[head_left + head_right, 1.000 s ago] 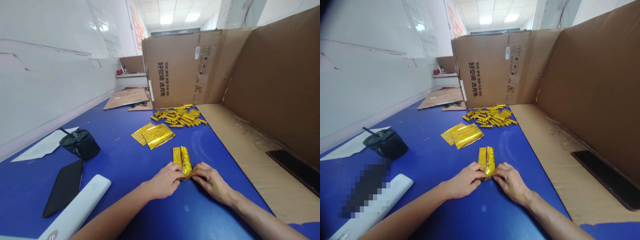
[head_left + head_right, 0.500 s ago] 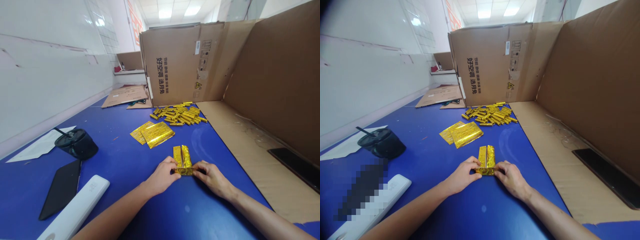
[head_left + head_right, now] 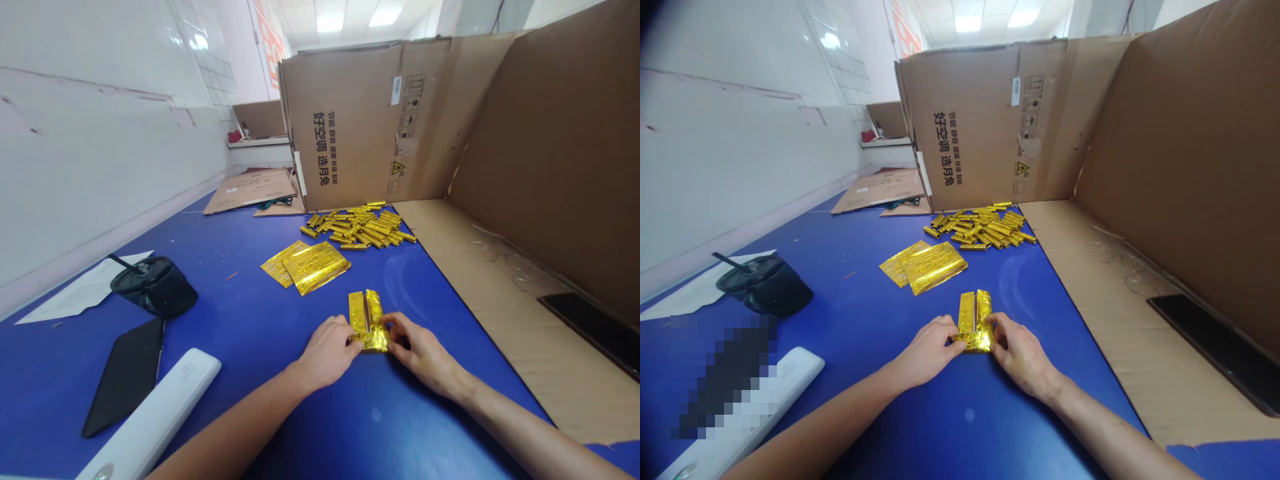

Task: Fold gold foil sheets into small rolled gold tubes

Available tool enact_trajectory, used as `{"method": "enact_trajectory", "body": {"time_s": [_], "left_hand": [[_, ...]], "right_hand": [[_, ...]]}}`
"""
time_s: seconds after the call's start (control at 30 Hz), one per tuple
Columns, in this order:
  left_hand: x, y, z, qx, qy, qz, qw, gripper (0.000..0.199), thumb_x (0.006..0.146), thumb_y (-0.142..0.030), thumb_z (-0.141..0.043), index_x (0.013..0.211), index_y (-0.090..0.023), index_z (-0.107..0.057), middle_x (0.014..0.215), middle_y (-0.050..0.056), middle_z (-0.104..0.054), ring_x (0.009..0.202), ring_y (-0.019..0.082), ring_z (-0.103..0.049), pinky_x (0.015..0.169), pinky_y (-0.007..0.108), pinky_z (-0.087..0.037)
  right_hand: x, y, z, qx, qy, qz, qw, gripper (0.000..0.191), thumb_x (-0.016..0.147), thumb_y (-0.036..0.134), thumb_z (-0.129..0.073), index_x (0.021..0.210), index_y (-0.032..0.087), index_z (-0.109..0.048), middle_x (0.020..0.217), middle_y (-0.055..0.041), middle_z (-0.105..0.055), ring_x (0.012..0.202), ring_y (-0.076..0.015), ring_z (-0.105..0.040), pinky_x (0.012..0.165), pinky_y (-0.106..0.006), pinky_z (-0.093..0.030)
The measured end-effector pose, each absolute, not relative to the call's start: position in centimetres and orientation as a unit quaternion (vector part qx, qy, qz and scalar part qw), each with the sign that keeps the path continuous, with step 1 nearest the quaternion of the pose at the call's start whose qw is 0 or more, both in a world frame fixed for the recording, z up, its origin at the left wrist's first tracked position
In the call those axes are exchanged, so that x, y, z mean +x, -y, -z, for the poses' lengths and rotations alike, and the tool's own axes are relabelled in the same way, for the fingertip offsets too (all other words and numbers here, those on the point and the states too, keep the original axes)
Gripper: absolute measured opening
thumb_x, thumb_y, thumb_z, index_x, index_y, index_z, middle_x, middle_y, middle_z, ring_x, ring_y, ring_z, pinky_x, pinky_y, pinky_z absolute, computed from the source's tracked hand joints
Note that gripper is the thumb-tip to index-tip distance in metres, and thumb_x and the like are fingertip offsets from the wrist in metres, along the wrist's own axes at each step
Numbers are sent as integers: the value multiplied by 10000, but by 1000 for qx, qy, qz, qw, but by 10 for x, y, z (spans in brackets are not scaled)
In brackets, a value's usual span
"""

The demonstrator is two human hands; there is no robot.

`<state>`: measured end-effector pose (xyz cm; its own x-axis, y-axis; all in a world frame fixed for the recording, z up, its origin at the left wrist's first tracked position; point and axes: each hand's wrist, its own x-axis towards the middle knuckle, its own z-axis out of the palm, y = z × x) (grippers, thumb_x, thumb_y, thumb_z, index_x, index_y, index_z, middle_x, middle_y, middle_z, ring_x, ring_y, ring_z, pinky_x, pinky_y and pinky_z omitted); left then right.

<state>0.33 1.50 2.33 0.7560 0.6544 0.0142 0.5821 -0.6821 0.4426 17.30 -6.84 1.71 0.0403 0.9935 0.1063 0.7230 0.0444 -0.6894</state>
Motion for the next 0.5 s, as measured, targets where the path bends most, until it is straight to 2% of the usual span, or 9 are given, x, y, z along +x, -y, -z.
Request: {"method": "enact_trajectory", "body": {"time_s": [0.27,0.5], "left_hand": [[6,-12,-25,913,-378,-29,150,230,793,-338,-446,686,-178,-572,780,27,-530,761,174,-501,672,280,-351],[7,-12,-25,903,-393,-61,161,178,759,-346,-508,705,-181,-548,769,12,-541,758,176,-514,650,277,-358]], "right_hand": [[173,70,-11,-665,673,-170,275,127,719,116,-399,790,212,-441,665,17,-529,610,-133,-488,572,-242,-367],[172,72,-15,-666,688,-144,249,167,710,90,-397,743,207,-512,697,0,-578,669,-150,-513,618,-253,-374]]}}
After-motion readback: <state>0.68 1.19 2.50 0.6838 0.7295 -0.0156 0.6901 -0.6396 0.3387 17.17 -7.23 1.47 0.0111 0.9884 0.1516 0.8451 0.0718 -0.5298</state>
